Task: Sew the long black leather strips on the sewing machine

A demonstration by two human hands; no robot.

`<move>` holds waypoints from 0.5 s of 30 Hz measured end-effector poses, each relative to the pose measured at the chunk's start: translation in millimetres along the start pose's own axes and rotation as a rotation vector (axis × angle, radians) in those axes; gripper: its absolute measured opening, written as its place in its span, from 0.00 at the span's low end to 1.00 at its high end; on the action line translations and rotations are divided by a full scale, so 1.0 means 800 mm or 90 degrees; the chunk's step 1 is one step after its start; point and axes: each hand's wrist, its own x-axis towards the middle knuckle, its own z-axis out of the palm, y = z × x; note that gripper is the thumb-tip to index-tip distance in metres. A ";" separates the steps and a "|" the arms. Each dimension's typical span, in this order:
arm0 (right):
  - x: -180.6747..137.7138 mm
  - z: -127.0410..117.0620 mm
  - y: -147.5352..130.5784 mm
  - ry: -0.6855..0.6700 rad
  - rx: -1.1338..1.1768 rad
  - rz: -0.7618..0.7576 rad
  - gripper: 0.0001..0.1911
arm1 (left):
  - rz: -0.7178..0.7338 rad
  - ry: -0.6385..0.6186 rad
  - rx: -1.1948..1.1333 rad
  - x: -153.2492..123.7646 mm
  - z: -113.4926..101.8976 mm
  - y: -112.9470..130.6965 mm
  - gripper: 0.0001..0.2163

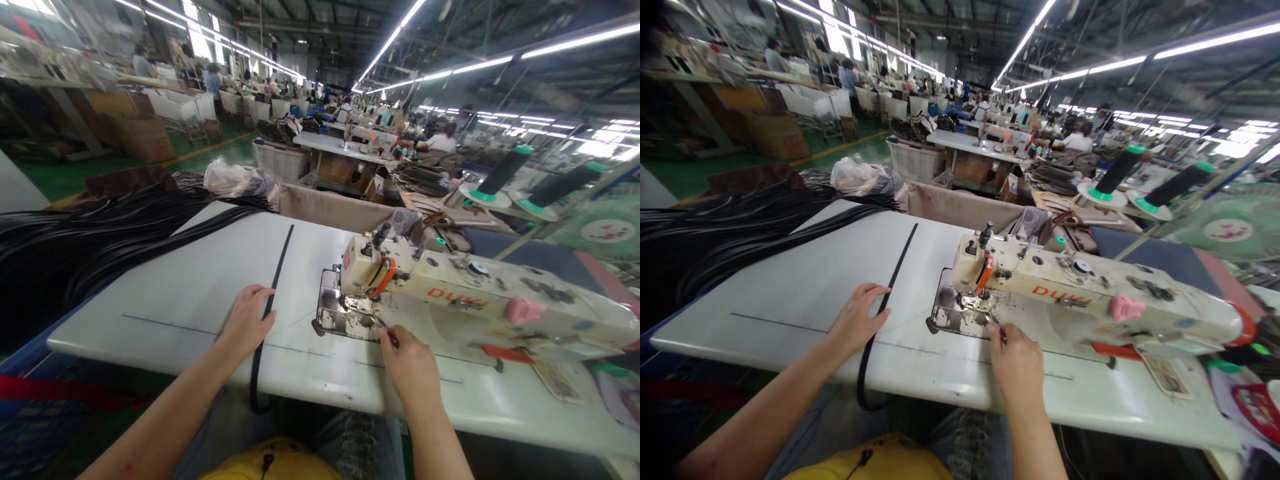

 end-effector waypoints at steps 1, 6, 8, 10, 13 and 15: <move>-0.003 0.005 0.006 0.015 0.016 0.000 0.13 | 0.014 -0.013 0.031 -0.003 -0.003 0.002 0.18; -0.014 0.028 0.030 0.092 -0.006 0.017 0.15 | 0.068 -0.056 0.100 -0.031 -0.015 0.012 0.19; -0.017 0.033 0.032 0.160 -0.044 0.028 0.16 | 0.102 -0.075 0.113 -0.048 -0.017 0.017 0.20; -0.019 0.035 0.028 0.233 -0.059 0.029 0.19 | 0.144 -0.110 0.125 -0.065 -0.020 0.024 0.20; -0.022 0.036 0.017 0.306 -0.032 -0.001 0.24 | 0.222 -0.165 0.152 -0.084 -0.024 0.035 0.21; -0.025 0.038 0.008 0.334 -0.009 -0.026 0.27 | 0.257 -0.171 0.178 -0.092 -0.027 0.039 0.23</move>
